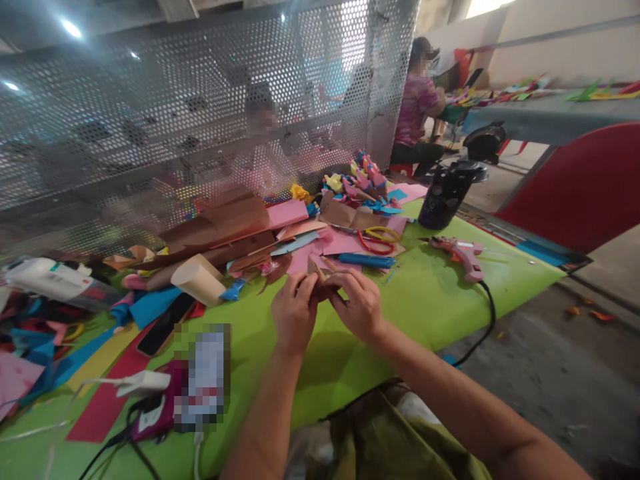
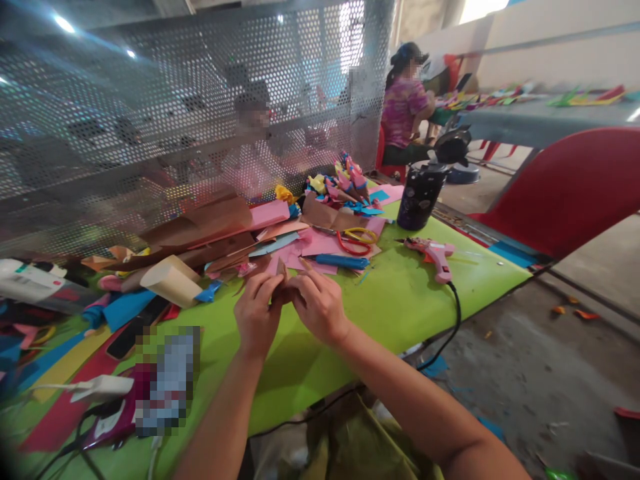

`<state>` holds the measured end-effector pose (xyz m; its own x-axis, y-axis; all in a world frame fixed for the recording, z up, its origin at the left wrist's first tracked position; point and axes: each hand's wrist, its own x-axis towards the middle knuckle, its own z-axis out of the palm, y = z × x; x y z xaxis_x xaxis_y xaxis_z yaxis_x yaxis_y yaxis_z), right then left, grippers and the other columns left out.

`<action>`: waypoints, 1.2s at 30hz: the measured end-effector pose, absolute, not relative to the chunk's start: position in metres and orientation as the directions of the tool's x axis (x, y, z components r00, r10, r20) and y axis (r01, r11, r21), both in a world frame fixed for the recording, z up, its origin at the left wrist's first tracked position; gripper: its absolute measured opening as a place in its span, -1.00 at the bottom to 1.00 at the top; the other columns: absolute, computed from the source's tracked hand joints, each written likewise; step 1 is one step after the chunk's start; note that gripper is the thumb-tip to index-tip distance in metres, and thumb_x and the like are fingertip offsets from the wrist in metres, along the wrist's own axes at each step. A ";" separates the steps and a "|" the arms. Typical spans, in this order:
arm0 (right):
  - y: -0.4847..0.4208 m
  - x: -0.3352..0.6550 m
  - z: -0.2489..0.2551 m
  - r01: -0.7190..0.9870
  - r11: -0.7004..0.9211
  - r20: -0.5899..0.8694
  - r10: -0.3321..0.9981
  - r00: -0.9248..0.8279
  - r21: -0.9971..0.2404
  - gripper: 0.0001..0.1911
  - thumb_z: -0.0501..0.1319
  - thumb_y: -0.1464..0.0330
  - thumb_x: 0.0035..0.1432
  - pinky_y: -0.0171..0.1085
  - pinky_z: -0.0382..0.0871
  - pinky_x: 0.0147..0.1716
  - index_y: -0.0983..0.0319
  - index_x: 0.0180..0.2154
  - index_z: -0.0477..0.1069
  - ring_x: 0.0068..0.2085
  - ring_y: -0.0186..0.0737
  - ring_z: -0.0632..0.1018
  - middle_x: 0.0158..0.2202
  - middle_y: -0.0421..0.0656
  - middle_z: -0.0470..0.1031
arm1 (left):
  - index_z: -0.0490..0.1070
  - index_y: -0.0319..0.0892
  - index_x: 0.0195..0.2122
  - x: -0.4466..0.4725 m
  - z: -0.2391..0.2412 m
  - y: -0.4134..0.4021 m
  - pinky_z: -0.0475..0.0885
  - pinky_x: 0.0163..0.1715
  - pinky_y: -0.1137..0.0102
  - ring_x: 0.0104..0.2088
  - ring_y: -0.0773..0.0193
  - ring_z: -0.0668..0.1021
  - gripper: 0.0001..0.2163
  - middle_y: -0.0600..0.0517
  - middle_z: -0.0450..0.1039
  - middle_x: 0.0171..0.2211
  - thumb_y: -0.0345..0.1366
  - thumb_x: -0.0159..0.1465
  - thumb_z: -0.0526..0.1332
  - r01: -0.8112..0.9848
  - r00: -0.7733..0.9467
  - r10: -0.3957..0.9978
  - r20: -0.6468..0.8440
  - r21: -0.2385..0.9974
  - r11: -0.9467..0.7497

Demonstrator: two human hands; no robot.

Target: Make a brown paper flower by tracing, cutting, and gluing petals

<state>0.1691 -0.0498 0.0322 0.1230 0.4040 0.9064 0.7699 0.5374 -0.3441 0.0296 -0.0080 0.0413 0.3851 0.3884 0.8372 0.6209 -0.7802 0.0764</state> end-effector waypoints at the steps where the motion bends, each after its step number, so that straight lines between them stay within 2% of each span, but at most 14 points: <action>1: -0.050 0.169 0.032 0.777 0.533 0.909 0.401 0.115 -0.334 -0.87 0.20 0.50 0.28 -0.29 0.47 -0.34 0.19 -0.22 0.50 -0.37 -0.24 0.58 -0.38 -0.15 0.58 | 0.50 -0.12 -0.11 0.029 0.041 -0.008 0.43 -0.28 0.42 -0.28 0.25 0.59 -0.88 -0.05 0.56 -0.24 -0.34 0.36 0.21 0.624 0.389 0.389 0.835 0.072 -0.778; 5: -0.049 0.170 0.030 0.788 0.536 0.913 0.402 0.077 -0.303 -0.78 0.18 0.50 0.30 -0.29 0.47 -0.30 0.15 -0.13 0.55 -0.32 -0.24 0.60 -0.33 -0.13 0.60 | 0.50 -0.13 -0.12 0.028 0.039 -0.007 0.43 -0.27 0.41 -0.27 0.25 0.59 -0.87 -0.06 0.56 -0.24 -0.38 0.35 0.20 0.627 0.398 0.381 0.835 0.056 -0.777; 15: -0.049 0.171 0.029 0.832 0.491 0.908 0.417 0.035 -0.257 -0.81 0.19 0.46 0.32 -0.29 0.41 -0.29 0.18 -0.16 0.58 -0.32 -0.27 0.57 -0.32 -0.12 0.60 | 0.49 -0.15 -0.14 0.030 0.041 -0.008 0.44 -0.28 0.41 -0.28 0.24 0.60 -0.90 -0.06 0.57 -0.26 -0.34 0.36 0.22 0.624 0.387 0.381 0.840 0.066 -0.779; 21: -0.049 0.170 0.029 0.846 0.476 0.911 0.412 0.027 -0.241 -0.81 0.18 0.47 0.32 -0.29 0.36 -0.31 0.19 -0.20 0.58 -0.32 -0.27 0.56 -0.32 -0.12 0.59 | 0.49 -0.14 -0.17 0.032 0.044 -0.009 0.45 -0.22 0.41 -0.28 0.25 0.61 -0.92 -0.04 0.58 -0.28 -0.33 0.36 0.22 0.607 0.337 0.401 0.852 0.129 -0.784; 28: -0.049 0.170 0.027 0.845 0.465 0.898 0.438 0.038 -0.262 -0.81 0.20 0.43 0.32 -0.26 0.39 -0.28 0.13 -0.13 0.58 -0.29 -0.24 0.58 -0.29 -0.13 0.60 | 0.50 -0.14 -0.17 0.030 0.041 -0.009 0.44 -0.25 0.39 -0.26 0.23 0.62 -0.92 -0.07 0.58 -0.26 -0.34 0.35 0.22 0.596 0.352 0.397 0.847 0.124 -0.793; 32: -0.048 0.170 0.026 0.842 0.465 0.895 0.444 0.046 -0.274 -0.80 0.18 0.43 0.32 -0.25 0.39 -0.27 0.13 -0.16 0.59 -0.28 -0.24 0.58 -0.30 -0.12 0.59 | 0.48 -0.14 -0.15 0.032 0.041 -0.007 0.44 -0.23 0.39 -0.24 0.23 0.61 -0.91 -0.05 0.57 -0.25 -0.36 0.33 0.24 0.578 0.342 0.440 0.830 0.183 -0.795; 36: -0.047 0.175 0.029 0.847 0.453 0.910 0.406 0.080 -0.276 -0.82 0.17 0.43 0.34 -0.26 0.39 -0.28 0.16 -0.21 0.57 -0.27 -0.23 0.58 -0.31 -0.11 0.57 | 0.43 -0.17 -0.09 0.037 0.048 -0.016 0.44 -0.23 0.37 -0.24 0.23 0.57 -0.82 -0.08 0.53 -0.23 -0.41 0.27 0.24 0.577 0.284 0.477 0.832 0.249 -0.778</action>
<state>0.1746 -0.0470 0.0288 0.0796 0.4065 0.9102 0.8475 0.4532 -0.2765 0.0366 -0.0155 0.0484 0.2844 0.4770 0.8316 0.5774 -0.7777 0.2487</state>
